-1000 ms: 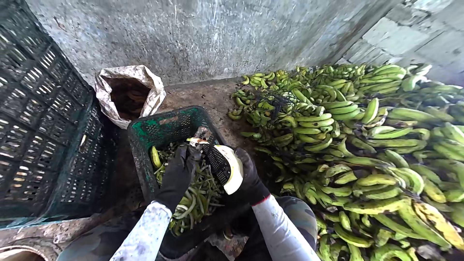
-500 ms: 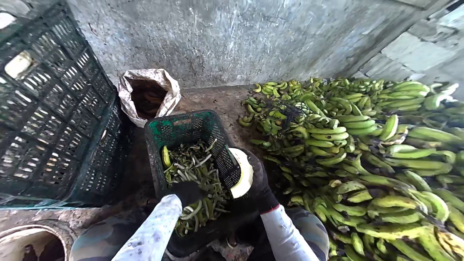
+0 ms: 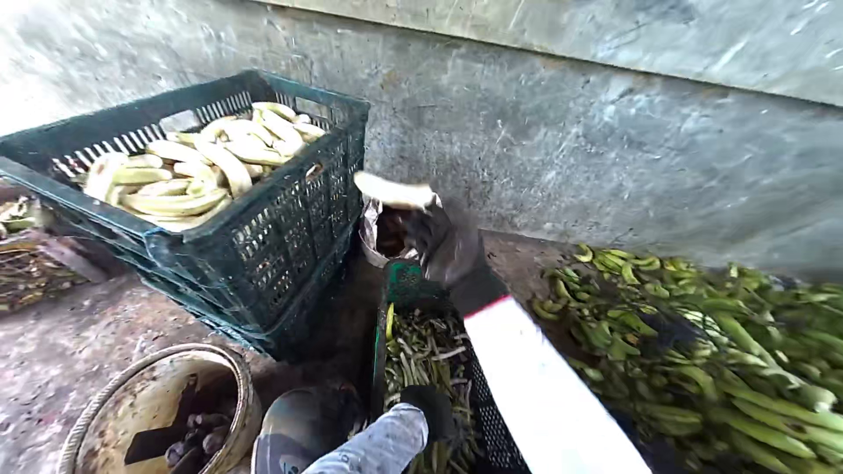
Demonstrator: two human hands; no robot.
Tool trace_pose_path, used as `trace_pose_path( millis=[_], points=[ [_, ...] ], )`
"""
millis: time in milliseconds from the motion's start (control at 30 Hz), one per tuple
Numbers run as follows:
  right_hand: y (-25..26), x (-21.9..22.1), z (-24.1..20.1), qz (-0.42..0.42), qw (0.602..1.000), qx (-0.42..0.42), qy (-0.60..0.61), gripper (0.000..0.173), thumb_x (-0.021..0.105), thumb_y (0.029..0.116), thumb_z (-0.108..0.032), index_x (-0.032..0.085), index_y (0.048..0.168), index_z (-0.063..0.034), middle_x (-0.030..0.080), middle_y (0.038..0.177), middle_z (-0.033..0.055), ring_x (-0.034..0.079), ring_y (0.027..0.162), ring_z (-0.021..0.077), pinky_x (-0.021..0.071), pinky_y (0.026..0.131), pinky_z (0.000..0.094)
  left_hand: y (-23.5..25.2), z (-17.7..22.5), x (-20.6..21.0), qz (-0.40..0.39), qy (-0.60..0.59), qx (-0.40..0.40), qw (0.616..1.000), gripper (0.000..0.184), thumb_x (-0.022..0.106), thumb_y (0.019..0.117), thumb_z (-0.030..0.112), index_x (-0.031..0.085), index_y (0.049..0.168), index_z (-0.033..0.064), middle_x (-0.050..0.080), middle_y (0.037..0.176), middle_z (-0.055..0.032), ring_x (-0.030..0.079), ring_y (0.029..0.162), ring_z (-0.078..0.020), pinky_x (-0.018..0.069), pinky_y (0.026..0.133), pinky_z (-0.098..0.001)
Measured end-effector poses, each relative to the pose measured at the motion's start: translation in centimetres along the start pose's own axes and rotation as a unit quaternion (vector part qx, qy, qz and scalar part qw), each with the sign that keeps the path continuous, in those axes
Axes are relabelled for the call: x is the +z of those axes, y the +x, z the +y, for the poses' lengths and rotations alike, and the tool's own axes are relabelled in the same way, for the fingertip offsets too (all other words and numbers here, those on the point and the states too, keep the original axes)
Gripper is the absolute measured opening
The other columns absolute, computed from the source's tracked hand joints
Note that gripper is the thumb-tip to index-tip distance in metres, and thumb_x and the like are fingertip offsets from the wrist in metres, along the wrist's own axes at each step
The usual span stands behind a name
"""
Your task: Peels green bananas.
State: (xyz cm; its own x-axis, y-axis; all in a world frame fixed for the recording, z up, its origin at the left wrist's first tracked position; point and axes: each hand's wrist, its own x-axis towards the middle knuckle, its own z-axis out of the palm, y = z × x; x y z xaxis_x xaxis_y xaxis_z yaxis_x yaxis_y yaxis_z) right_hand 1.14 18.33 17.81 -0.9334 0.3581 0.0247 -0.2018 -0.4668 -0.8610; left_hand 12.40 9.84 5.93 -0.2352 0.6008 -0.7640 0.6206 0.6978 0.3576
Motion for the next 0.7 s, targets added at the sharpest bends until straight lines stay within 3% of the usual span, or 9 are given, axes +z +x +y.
trace_pose_path(
  millis=[67,167,233,300,367,467,567,633,700],
  points=[
    [2.0,2.8,-3.2,-0.04,0.995,-0.031,-0.09,0.031,0.033,0.1098,-0.035,0.049,0.125,-0.013,0.063,0.11,0.0052,0.066,0.097,0.0156,0.0567,0.074,0.031,1.9,-1.3,0.4,0.05,-0.023,0.006,0.998,0.052,0.052,0.1009,0.049,0.064,0.128,0.0061,0.067,0.123,-0.0242,0.064,0.116,-0.0447,0.0497,0.092,-0.0702],
    [0.7,2.0,-5.0,-0.035,0.974,-0.08,-0.211,0.043,0.035,0.1095,-0.032,0.042,0.146,-0.0113,0.056,0.135,0.0093,0.064,0.105,0.0158,0.0561,0.081,0.031,1.4,-2.9,-1.3,0.134,-0.068,0.016,0.989,0.052,0.059,0.0971,0.049,0.064,0.126,0.0065,0.068,0.12,-0.0224,0.066,0.113,-0.0438,0.0507,0.09,-0.0696],
    [-2.0,-1.6,-4.6,0.004,0.965,-0.061,-0.253,0.041,0.036,0.1095,-0.039,0.047,0.145,-0.0214,0.062,0.132,0.0002,0.065,0.091,0.0068,0.0525,0.067,0.0222,-0.8,-4.3,-2.8,0.203,-0.096,0.022,0.974,0.054,0.064,0.0958,0.046,0.061,0.134,0.0079,0.067,0.124,-0.0216,0.065,0.115,-0.0428,0.0507,0.093,-0.068],
    [-4.5,-7.3,-3.0,0.04,0.962,-0.03,-0.269,0.04,0.036,0.109,-0.036,0.05,0.143,-0.0216,0.062,0.13,-0.0026,0.065,0.096,0.0074,0.0546,0.074,0.0244,-3.9,-6.0,-4.1,0.269,-0.129,0.025,0.954,0.056,0.065,0.0988,0.042,0.055,0.144,0.011,0.065,0.13,-0.0212,0.064,0.118,-0.0415,0.0494,0.097,-0.0651],
    [-6.6,-13.7,0.5,0.127,0.946,0.011,-0.297,0.032,0.041,0.1069,-0.035,0.058,0.127,-0.0177,0.066,0.105,-0.0035,0.062,0.082,0.0062,0.0535,0.066,0.0244,-5.5,-7.5,-4.8,0.325,-0.158,0.007,0.933,0.054,0.066,0.098,0.044,0.055,0.144,0.0182,0.069,0.12,-0.0181,0.069,0.105,-0.0393,0.0542,0.088,-0.0644],
    [-12.4,-19.7,5.8,0.175,0.887,0.141,-0.403,0.046,0.056,0.102,-0.045,0.056,0.139,-0.0178,0.067,0.118,0.0049,0.065,0.097,0.0151,0.0567,0.08,0.0387,-6.9,-9.5,-5.9,0.417,-0.272,0.07,0.864,0.041,0.066,0.0988,0.043,0.059,0.133,0.0211,0.069,0.099,-0.0082,0.068,0.081,-0.0237,0.0585,0.071,-0.0516],
    [-16.4,-21.0,10.7,0.017,0.803,0.261,-0.535,0.034,0.057,0.1045,-0.025,0.06,0.128,0.0001,0.067,0.112,0.0166,0.065,0.097,0.0222,0.0552,0.087,0.0419,-7.4,-8.9,-6.5,0.459,-0.341,0.116,0.812,0.046,0.069,0.0958,0.044,0.058,0.134,0.0206,0.068,0.103,-0.0018,0.066,0.085,-0.0133,0.0581,0.075,-0.0415],
    [-17.0,-21.1,14.5,-0.139,0.688,0.351,-0.62,0.034,0.051,0.1057,-0.026,0.066,0.126,-0.0025,0.068,0.12,0.0194,0.065,0.111,0.0315,0.0498,0.099,0.0531,-7.4,-7.9,-6.7,0.455,-0.354,0.131,0.807,0.044,0.072,0.0942,0.041,0.058,0.132,0.0221,0.068,0.098,0.0021,0.066,0.079,-0.0091,0.0587,0.069,-0.0347],
    [-16.5,-21.3,18.2,-0.218,0.628,0.367,-0.65,0.036,0.047,0.1064,-0.026,0.063,0.133,-0.0072,0.065,0.127,0.02,0.062,0.118,0.0373,0.0472,0.1,0.0606,-7.4,-7.2,-7.0,0.434,-0.346,0.125,0.822,0.045,0.073,0.0931,0.044,0.059,0.13,0.0233,0.067,0.092,0.002,0.063,0.071,-0.0104,0.0561,0.061,-0.0353]
  ],
)
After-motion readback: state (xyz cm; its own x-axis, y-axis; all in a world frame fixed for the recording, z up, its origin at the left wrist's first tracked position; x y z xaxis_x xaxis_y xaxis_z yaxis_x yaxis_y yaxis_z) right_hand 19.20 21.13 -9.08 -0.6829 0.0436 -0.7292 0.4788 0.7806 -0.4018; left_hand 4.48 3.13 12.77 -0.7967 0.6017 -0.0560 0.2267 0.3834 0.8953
